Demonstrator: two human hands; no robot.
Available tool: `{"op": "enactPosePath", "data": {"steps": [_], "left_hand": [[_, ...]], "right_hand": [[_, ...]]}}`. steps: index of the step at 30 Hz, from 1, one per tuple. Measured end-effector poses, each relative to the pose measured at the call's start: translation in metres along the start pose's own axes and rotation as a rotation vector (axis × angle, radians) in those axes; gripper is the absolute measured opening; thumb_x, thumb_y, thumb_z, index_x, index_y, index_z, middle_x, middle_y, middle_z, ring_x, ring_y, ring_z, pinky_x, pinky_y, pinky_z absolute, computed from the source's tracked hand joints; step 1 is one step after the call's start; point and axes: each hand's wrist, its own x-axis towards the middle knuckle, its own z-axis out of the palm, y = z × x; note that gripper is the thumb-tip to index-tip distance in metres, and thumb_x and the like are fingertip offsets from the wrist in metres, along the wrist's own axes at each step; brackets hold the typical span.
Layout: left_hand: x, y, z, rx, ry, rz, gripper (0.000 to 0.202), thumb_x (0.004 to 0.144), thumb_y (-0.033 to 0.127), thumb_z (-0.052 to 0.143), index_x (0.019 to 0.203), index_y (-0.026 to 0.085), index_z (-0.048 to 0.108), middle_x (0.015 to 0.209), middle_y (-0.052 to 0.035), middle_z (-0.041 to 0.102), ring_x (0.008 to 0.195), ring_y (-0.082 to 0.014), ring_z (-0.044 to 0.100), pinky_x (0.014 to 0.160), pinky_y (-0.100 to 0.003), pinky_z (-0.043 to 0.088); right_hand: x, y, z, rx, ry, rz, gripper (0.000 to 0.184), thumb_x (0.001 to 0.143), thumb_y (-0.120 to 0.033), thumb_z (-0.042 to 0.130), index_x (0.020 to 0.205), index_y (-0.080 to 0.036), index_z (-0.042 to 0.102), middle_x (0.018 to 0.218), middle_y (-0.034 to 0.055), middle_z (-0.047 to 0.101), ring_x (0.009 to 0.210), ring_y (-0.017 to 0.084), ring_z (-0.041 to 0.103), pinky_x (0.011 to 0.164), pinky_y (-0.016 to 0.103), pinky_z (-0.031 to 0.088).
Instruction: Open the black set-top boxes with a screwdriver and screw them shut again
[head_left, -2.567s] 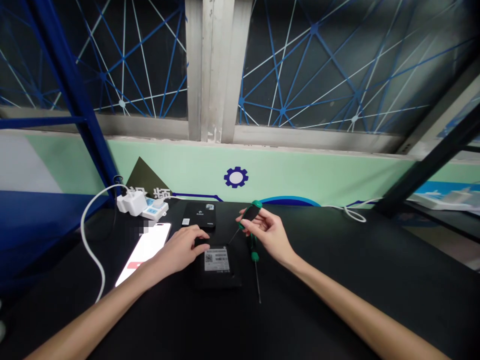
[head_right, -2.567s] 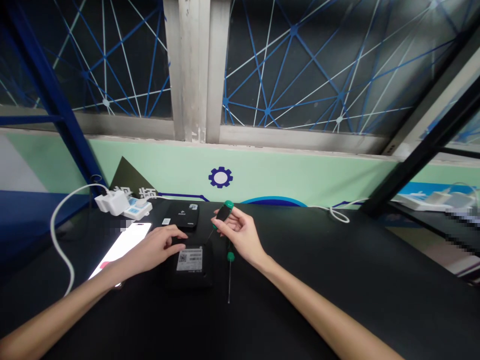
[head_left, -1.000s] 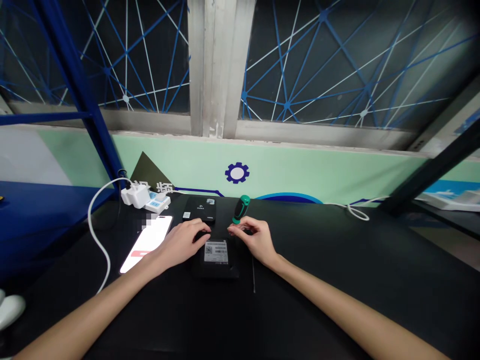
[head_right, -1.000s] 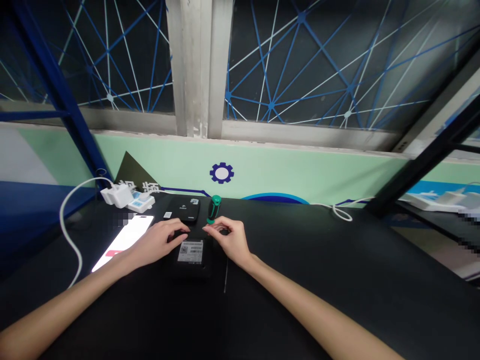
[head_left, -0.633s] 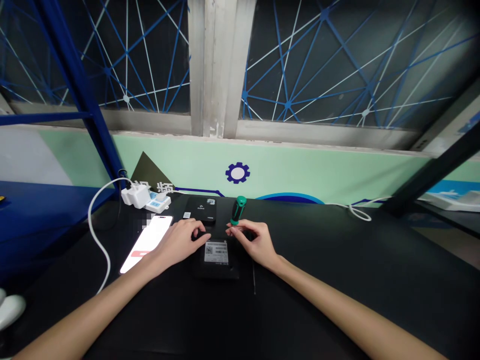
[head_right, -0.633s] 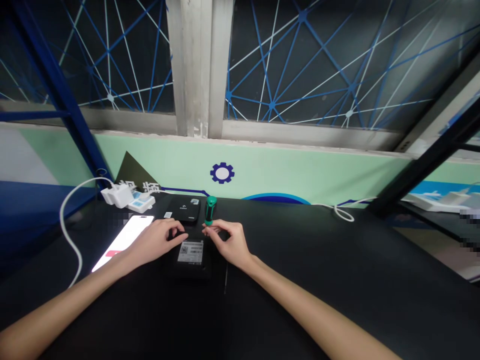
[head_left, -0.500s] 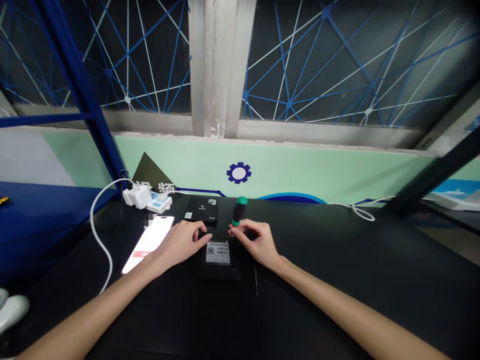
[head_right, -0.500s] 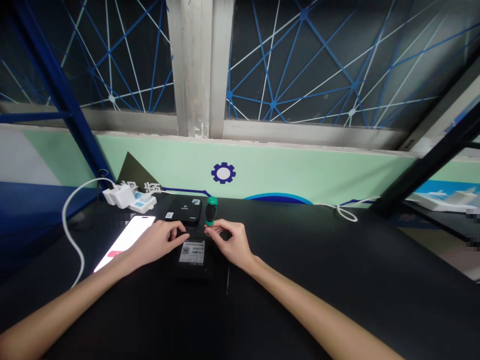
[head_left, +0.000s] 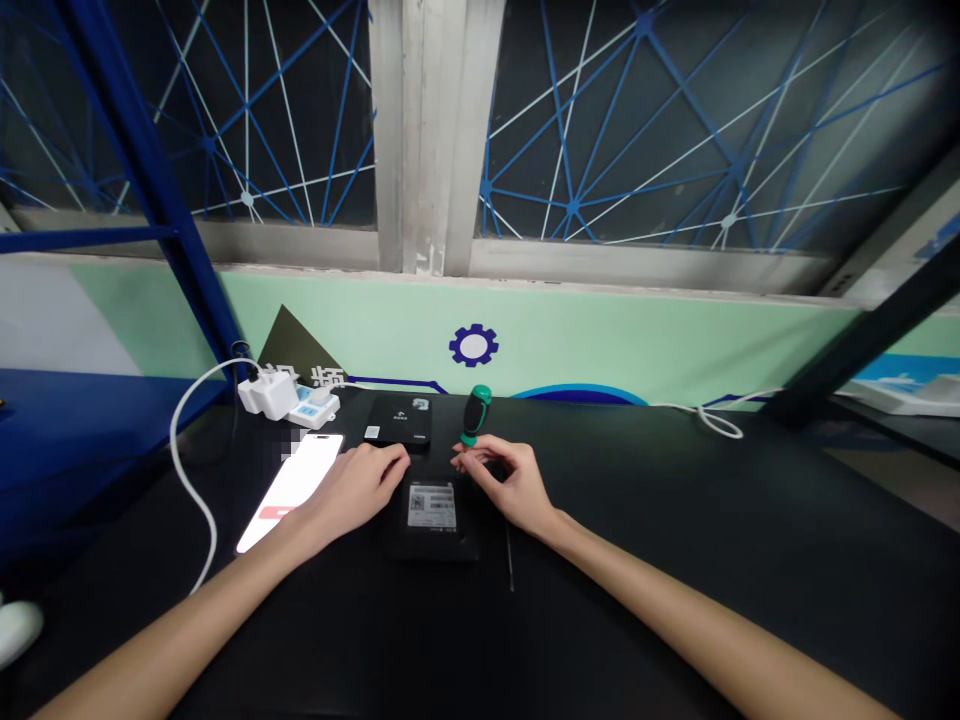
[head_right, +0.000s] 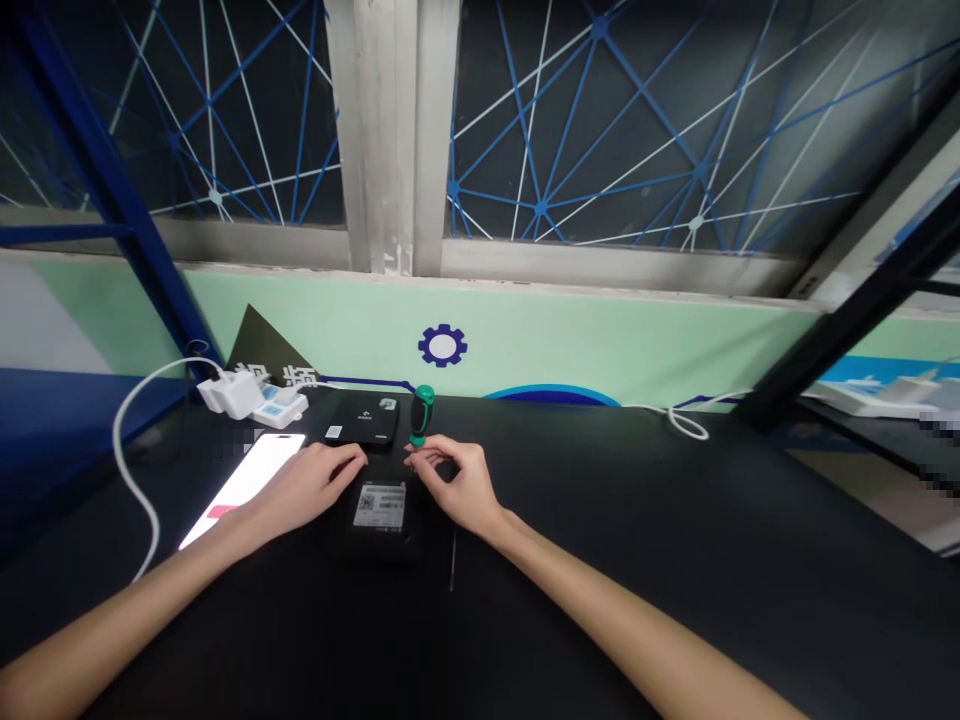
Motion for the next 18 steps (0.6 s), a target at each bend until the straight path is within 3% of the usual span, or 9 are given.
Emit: {"op": "enactPosePath", "data": {"steps": [18], "left_hand": [[0.0000, 0.0024, -0.0023, -0.022, -0.022, 0.001, 0.031, 0.099, 0.041, 0.040, 0.094, 0.025, 0.066, 0.062, 0.0020, 0.064, 0.057, -0.0187, 0.060, 0.053, -0.026, 0.030]], "right_hand": [[0.0011, 0.0014, 0.0018, -0.037, 0.061, -0.002, 0.020, 0.086, -0.037, 0.072, 0.080, -0.018, 0.069, 0.073, 0.0056, 0.074, 0.062, 0.019, 0.069, 0.061, 0.030, 0.059]]}}
